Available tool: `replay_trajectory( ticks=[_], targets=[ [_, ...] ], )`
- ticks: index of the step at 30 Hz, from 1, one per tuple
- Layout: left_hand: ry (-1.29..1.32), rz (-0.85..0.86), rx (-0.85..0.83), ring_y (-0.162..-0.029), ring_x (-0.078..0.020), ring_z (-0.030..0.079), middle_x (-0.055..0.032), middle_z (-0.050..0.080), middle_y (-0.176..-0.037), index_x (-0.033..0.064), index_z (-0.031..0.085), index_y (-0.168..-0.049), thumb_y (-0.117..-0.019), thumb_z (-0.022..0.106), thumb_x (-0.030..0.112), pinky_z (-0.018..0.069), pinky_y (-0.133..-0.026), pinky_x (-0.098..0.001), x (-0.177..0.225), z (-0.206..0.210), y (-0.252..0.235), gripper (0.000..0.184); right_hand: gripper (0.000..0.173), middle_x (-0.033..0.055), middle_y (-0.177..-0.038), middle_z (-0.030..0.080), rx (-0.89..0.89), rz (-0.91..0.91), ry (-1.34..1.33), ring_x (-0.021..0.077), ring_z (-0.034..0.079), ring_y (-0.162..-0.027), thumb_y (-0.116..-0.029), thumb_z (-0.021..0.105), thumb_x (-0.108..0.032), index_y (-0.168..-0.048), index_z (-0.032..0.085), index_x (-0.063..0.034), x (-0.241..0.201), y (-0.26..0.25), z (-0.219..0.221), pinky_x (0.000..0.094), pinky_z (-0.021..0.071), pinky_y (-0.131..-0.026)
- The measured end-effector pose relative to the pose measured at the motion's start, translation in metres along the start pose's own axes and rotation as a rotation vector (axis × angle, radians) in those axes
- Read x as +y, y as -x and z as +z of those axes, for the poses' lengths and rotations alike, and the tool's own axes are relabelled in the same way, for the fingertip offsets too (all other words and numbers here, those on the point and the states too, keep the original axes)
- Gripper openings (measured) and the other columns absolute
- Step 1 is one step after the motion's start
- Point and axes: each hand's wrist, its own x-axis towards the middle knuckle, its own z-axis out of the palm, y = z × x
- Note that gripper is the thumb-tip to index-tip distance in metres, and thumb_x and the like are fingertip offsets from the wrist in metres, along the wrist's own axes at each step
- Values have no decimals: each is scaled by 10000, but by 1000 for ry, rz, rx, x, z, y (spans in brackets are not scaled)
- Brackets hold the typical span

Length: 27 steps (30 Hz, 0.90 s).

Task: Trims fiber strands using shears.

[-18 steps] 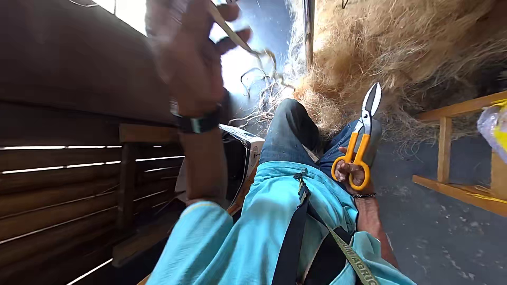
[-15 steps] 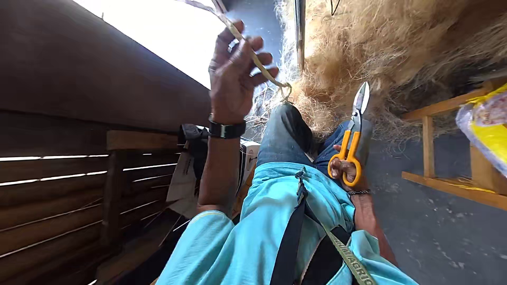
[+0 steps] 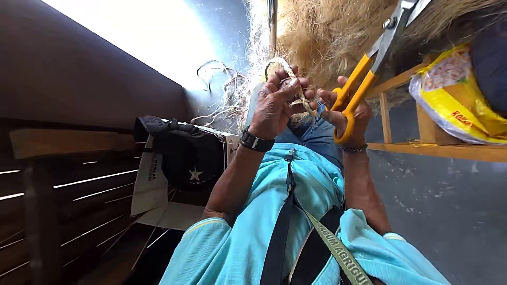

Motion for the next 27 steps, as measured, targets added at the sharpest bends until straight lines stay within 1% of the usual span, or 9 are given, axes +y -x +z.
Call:
replay_trajectory(
  ticks=[2, 5, 7, 10, 12, 17, 20, 24, 27],
  targets=[
    [30, -40, 12, -820, -252, 731, -118, 702, -990, 82, 485, -1281, -1058, 411, 8, 642, -730, -434, -5, -2, 3, 246, 787, 147, -1208, 716, -27, -9, -54, 255, 718, -1086, -791, 796, -31, -1469, 407, 63, -2, 0, 9, 411, 606, -969],
    [53, -45, 39, -846, -245, 743, -119, 717, -1015, 79, 484, -1297, -1064, 421, 21, 645, -737, -408, -4, -7, 5, 248, 742, 91, -1131, 740, -102, -24, -81, 183, 732, -993, -810, 821, -92, -1440, 457, 55, -2, 6, 18, 367, 626, -894],
    [77, -19, 51, -853, -249, 742, -119, 710, -1014, 76, 473, -1270, -1059, 432, 12, 645, -742, -413, 0, -10, 6, 224, 704, 59, -1052, 727, -125, -9, -115, 146, 720, -903, -785, 793, -7, -1415, 481, 48, -2, 13, 25, 332, 631, -817],
    [82, 59, 100, -845, -269, 748, -134, 709, -994, 65, 456, -1283, -1057, 427, -9, 648, -746, -432, 2, -20, 6, 240, 680, 74, -967, 708, -122, 58, -130, 198, 718, -793, -766, 759, 41, -1396, 504, 37, -4, 26, 34, 393, 652, -689],
    [38, 123, 184, -824, -284, 744, -152, 704, -973, 51, 447, -1288, -1043, 447, -33, 648, -732, -434, 1, -30, 5, 259, 668, 110, -972, 715, -106, 85, -81, 244, 733, -787, -779, 738, 28, -1402, 499, 45, -8, 35, 36, 435, 662, -686],
    [5, 189, 345, -810, -305, 749, -191, 710, -990, 13, 455, -1270, -1019, 502, -59, 650, -732, -429, -8, -42, -6, 265, 590, 90, -952, 733, 4, 150, 153, 213, 749, -737, -802, 735, -39, -1362, 555, 14, -14, 31, 40, 408, 670, -617],
    [-21, 157, 212, -922, -296, 741, -182, 717, -1070, 12, 495, -1247, -1076, 457, 65, 627, -834, -439, -15, -53, -4, 183, 573, 88, -927, 728, 88, 176, 100, 215, 736, -716, -791, 736, -54, -1335, 573, 19, -10, 30, 41, 406, 656, -593],
    [2, 85, -124, -1067, -259, 702, -132, 715, -1154, 51, 502, -1367, -1106, 292, 206, 568, -970, -446, -31, -68, 9, 369, 548, 90, -859, 700, 125, 177, -90, 223, 699, -671, -833, 708, -52, -1348, 535, 24, -1, 32, 40, 411, 634, -591],
    [41, 46, -218, -1115, -269, 679, -144, 681, -1254, 61, 471, -1434, -1056, 426, 147, 550, -994, -457, -49, -72, 18, 390, 511, 120, -856, 715, 167, 186, -78, 241, 707, -674, -857, 691, -68, -1342, 556, 20, 0, 33, 41, 416, 630, -595]
  ],
)
